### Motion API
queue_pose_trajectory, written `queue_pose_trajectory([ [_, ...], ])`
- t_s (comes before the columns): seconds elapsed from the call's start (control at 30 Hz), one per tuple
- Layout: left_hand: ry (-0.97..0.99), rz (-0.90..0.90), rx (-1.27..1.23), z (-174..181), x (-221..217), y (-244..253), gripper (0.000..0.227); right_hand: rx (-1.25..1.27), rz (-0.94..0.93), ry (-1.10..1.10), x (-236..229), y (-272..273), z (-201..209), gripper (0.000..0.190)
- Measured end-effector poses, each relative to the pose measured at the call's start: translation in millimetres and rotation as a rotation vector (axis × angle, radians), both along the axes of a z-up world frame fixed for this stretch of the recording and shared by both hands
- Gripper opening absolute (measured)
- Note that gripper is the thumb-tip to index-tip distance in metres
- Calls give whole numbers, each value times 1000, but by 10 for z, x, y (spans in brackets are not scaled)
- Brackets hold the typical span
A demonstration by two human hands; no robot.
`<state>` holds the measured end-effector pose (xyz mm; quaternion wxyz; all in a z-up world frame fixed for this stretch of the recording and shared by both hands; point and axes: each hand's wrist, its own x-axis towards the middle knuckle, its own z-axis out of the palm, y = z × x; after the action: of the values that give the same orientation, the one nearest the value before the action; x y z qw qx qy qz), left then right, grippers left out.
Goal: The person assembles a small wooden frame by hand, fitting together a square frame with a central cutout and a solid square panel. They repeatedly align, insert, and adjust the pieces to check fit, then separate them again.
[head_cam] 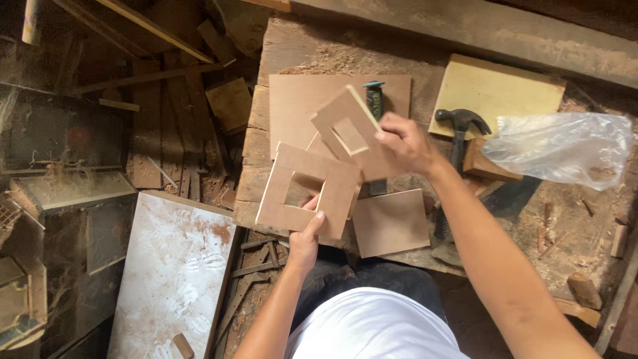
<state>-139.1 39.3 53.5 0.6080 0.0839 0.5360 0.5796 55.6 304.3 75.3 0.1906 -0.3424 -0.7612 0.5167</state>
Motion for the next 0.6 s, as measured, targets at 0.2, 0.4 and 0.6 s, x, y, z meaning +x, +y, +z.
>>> queue_pose_trajectory([
  [0.2, 138, 61, -59, 73, 689, -142, 52, -436, -500, 165, 1332, -431, -560, 33],
  [0.4, 188, 241, -72, -164, 1116, -17, 50, -210, -578, 69, 1980, -721, -773, 23],
  [0.6, 47, 447, 45, -351, 1372, -257, 47, 362, -762, -157, 2103, -830, -484, 16],
])
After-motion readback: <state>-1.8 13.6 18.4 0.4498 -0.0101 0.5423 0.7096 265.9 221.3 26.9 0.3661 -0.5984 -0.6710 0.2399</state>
